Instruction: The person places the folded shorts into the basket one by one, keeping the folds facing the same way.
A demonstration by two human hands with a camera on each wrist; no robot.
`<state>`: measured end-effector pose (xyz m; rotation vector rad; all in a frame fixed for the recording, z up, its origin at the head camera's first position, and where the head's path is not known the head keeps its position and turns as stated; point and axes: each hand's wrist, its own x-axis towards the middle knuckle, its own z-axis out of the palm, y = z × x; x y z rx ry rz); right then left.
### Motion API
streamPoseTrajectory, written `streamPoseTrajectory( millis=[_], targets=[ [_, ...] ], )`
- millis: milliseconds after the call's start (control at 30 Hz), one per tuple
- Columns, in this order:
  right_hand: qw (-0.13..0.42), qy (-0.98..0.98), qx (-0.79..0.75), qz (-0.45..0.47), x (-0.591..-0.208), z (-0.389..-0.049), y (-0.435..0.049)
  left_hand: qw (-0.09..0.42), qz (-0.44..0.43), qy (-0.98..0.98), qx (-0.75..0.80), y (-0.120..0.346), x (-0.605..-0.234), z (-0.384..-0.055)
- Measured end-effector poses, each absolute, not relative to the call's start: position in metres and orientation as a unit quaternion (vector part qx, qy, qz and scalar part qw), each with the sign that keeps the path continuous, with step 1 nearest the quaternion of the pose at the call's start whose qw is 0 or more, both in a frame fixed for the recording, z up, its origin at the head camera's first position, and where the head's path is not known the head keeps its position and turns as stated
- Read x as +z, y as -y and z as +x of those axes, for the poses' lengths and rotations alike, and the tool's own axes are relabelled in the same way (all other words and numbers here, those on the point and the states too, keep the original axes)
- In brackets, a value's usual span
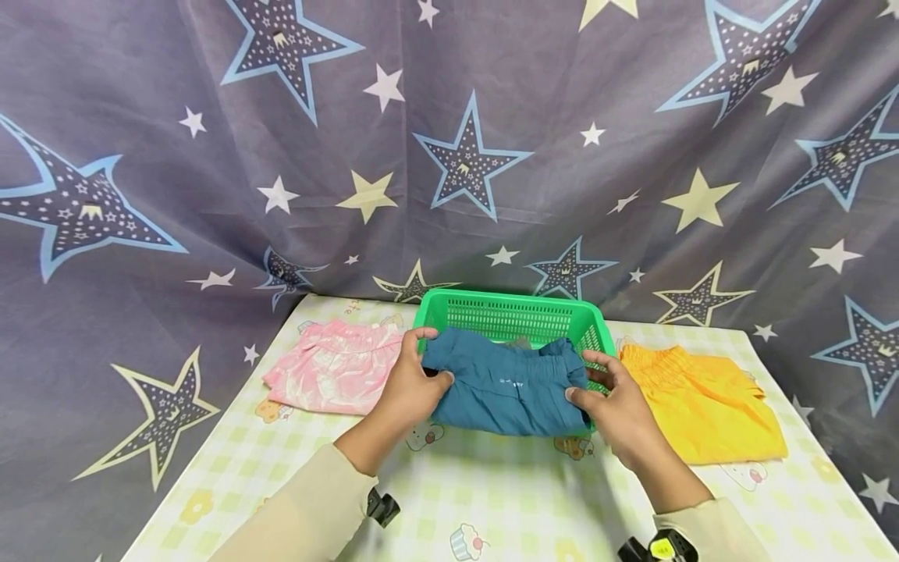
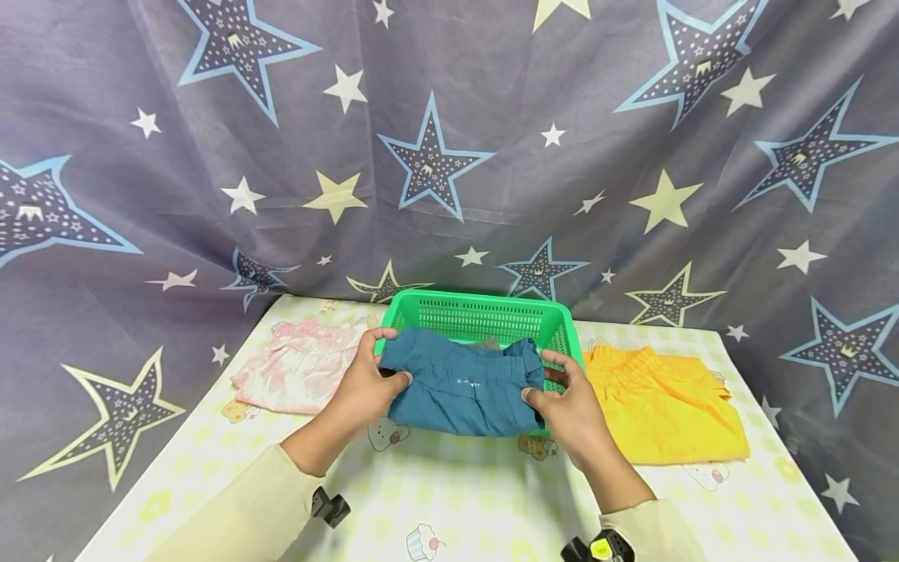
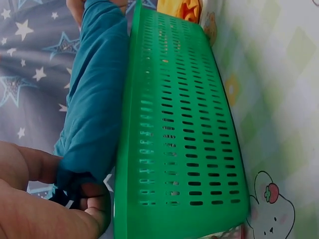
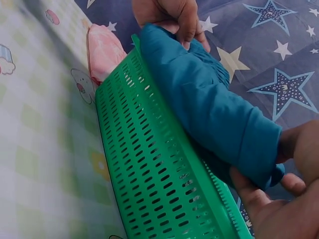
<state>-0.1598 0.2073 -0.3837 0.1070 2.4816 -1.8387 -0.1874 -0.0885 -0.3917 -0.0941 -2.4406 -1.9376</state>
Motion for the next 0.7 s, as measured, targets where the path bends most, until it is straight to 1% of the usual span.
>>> streamPoseTrajectory(
  millis=[167,433,700],
  targets=[
    [0.013,-0.798,-0.601,0.042,-0.388,-0.168,-0.207,0.013,-0.031,0.772,-0.634,0.089,-0.392,-0.194],
    [0.023,-0.774,-0.630,0.057,-0.394,-0.182,-0.206,0.018,-0.001,0.767,-0.641,0.087,-0.393,-0.208],
    [-0.002,-0.798,-0.600,0.057,-0.394,-0.196,-0.203,0.036,0.011,0.794,-0.606,0.083,-0.393,-0.220]
  ],
)
